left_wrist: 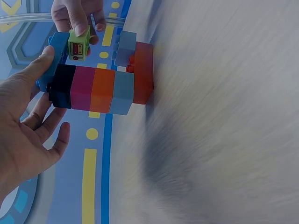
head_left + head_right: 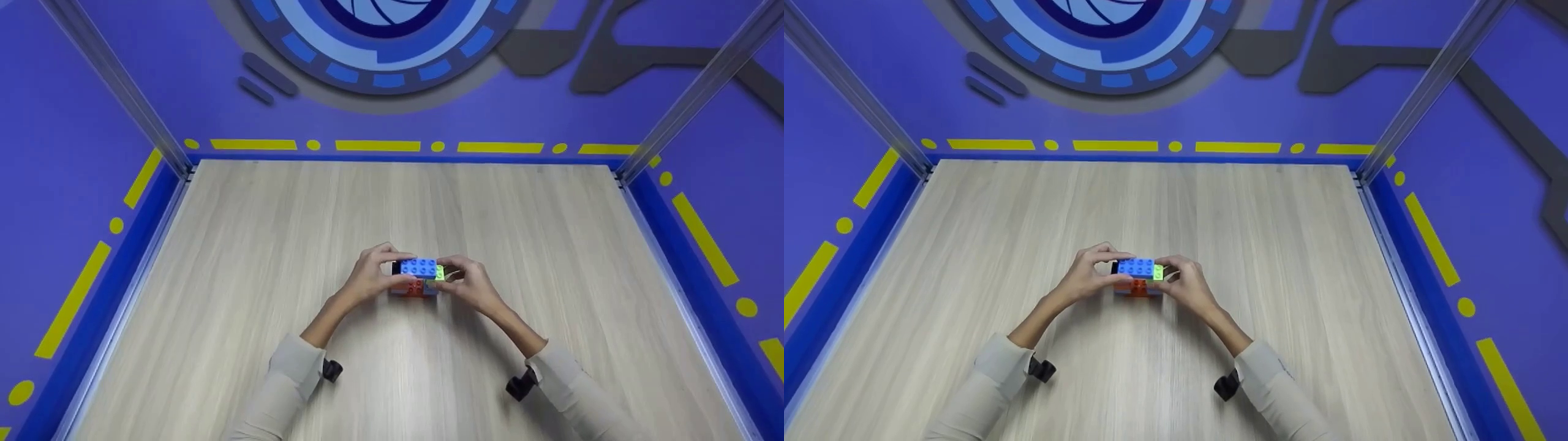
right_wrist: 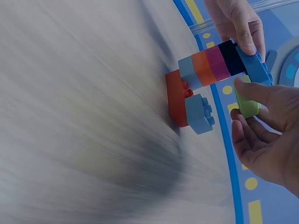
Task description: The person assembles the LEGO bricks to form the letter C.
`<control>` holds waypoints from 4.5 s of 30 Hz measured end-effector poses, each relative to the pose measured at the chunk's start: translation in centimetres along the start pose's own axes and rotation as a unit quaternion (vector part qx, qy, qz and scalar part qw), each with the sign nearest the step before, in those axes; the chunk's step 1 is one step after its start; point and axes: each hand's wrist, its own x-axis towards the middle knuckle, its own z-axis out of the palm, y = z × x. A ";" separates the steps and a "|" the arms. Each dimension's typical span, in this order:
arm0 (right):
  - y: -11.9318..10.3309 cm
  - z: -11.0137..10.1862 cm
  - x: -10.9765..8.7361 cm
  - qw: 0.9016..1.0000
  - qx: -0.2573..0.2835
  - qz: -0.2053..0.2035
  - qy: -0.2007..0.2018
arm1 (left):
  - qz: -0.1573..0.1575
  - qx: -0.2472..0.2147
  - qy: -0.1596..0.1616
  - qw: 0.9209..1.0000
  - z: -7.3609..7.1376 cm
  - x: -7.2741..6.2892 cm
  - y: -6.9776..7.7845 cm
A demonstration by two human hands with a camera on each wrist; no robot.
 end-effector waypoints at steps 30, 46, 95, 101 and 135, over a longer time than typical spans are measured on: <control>-2.7 0.3 -1.1 0.997 0.041 -0.019 0.062 | -0.028 0.012 -0.023 0.999 -0.4 0.3 0.3; -2.3 0.2 -1.4 0.995 0.058 -0.044 0.069 | -0.033 0.010 -0.025 0.999 -0.1 0.3 0.5; 3.5 2.0 -2.7 0.999 -0.019 -0.013 -0.022 | -0.089 -0.101 -0.021 0.991 0.3 -2.6 -1.9; 3.4 2.4 -2.7 0.999 -0.039 -0.028 -0.017 | -0.085 -0.092 -0.007 0.992 0.9 -2.7 -2.4; 3.6 3.0 -4.0 0.998 -0.046 -0.035 -0.034 | -0.070 -0.032 -0.143 0.987 -0.1 -2.8 -4.3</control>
